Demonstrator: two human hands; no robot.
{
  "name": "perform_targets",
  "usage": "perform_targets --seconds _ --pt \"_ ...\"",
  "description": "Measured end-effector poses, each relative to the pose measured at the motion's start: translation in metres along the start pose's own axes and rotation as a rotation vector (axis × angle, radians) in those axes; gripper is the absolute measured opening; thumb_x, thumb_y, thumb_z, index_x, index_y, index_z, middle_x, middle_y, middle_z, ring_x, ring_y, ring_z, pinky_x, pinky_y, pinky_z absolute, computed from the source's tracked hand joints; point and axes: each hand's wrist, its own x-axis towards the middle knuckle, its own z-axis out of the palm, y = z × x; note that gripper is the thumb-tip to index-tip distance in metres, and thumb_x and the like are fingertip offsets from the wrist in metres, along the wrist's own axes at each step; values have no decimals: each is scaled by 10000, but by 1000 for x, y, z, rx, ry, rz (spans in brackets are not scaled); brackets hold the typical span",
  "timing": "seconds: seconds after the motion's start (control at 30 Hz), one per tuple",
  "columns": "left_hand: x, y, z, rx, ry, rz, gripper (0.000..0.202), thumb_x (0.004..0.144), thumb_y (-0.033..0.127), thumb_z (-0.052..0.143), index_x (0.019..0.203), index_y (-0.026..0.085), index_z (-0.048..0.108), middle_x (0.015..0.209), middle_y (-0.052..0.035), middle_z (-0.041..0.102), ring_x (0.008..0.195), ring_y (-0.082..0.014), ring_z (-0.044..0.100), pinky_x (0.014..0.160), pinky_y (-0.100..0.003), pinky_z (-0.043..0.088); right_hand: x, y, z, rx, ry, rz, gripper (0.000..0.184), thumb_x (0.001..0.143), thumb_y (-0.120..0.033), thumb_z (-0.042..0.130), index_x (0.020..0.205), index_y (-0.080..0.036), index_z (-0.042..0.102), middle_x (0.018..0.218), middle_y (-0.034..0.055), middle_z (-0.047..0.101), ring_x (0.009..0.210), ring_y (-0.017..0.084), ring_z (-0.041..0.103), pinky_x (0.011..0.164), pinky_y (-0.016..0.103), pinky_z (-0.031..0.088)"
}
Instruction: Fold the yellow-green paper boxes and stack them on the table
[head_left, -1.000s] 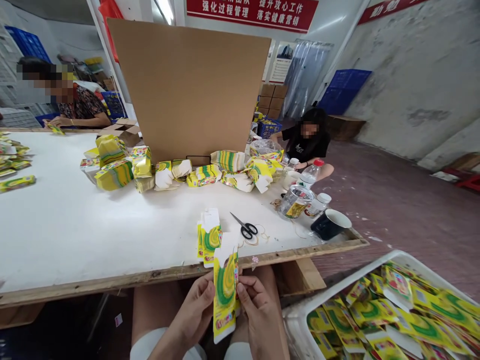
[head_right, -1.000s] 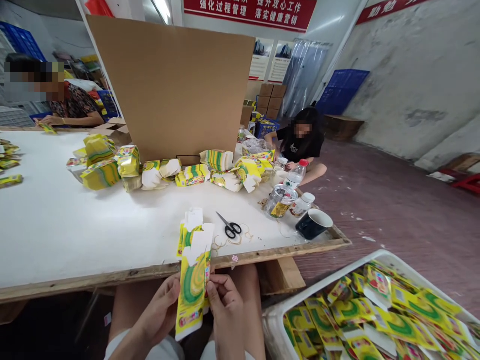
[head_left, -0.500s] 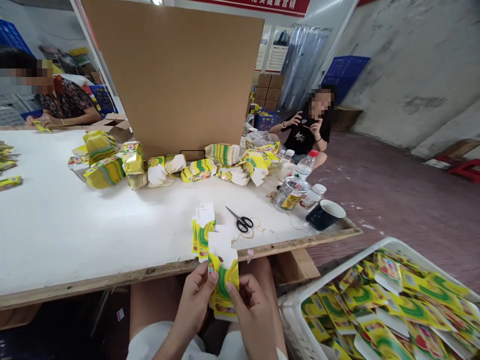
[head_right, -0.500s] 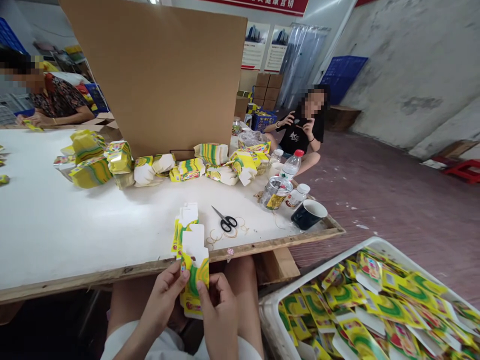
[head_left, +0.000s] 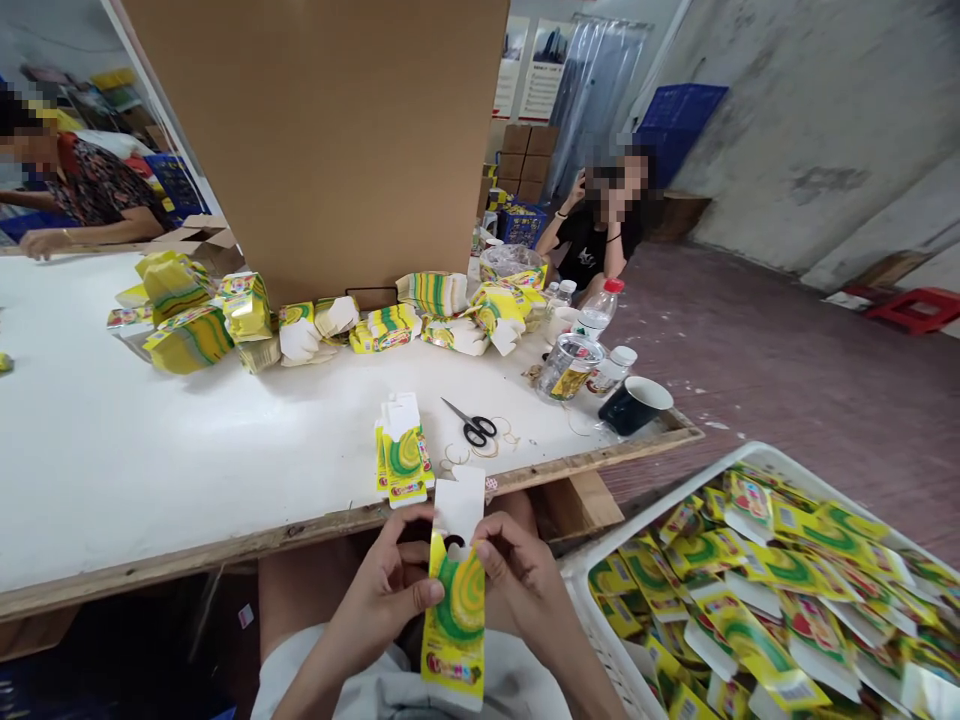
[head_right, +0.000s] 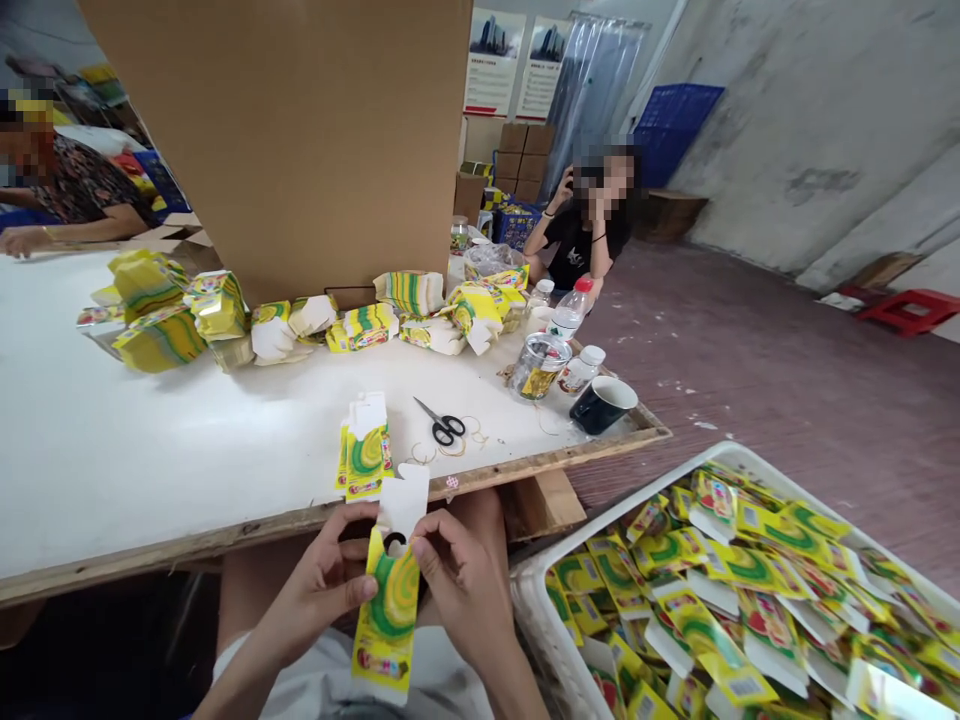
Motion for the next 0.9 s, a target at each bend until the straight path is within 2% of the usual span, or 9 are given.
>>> perform_targets --seconds 0.1,0.23,0.33,0.43,0.57,0.67,0.73,0.83,0.9 --pt "2 -2 2 17 0 -3 744 746 299 796 1387 246 421 1013 -110 739 842 -232 729 745 -320 557 3 -1 3 -1 80 -1 199 943 -407 562 947 -219 627 890 30 652 825 173 617 733 256 498" --pt "7 -7 -1 175 140 75 495 752 326 778 1201 202 613 1038 -106 752 943 -262 716 790 -332 564 6 -1 2 73 251 -32 329 915 -457 582 1142 -222 628 1030 83 696 956 216 656 855 328 528" --pt "9 -11 -4 344 212 170 408 778 316 748 1161 207 658 1198 -116 704 1076 -275 670 862 -334 554 6 -2 -1 100 115 71 383 879 -467 622 1152 -201 659 930 75 728 854 216 683 766 324 555" --pt "8 -11 -2 395 155 163 398 819 294 706 1204 213 648 1269 -116 671 1127 -269 646 928 -342 531 6 -5 3 78 -16 175 422 844 -353 661 1232 -206 583 885 38 751 809 210 700 692 295 552" --pt "7 -4 2 213 58 50 486 825 304 705 1282 206 572 1116 -117 742 1041 -267 693 861 -352 554 7 -7 10 -188 49 154 335 853 -269 612 1183 -227 574 712 -18 741 656 190 684 587 245 487" --pt "8 0 2 108 82 38 496 765 286 768 1216 193 586 1018 -107 770 954 -268 724 782 -333 568 6 -5 10 -301 33 134 361 843 -276 646 1201 -265 611 650 -41 732 543 176 648 524 233 457" --pt "9 0 2 80 93 27 494 728 262 800 1173 191 597 963 -95 782 902 -257 736 753 -314 568 6 -1 8 -283 47 93 333 865 -315 641 1196 -279 656 789 -5 772 619 184 683 575 248 502" --pt "10 -6 8 87 75 7 474 725 241 802 1152 191 605 924 -84 788 852 -232 744 733 -281 562 4 6 7 -208 121 9 288 905 -366 603 1143 -254 719 1046 61 762 901 230 710 767 307 556" --pt "12 -12 16 139 47 23 451 753 237 774 1170 195 605 977 -91 782 871 -229 741 749 -283 567 -1 8 3 -147 176 -20 290 909 -378 596 1120 -232 732 1106 83 744 995 249 693 842 341 555"
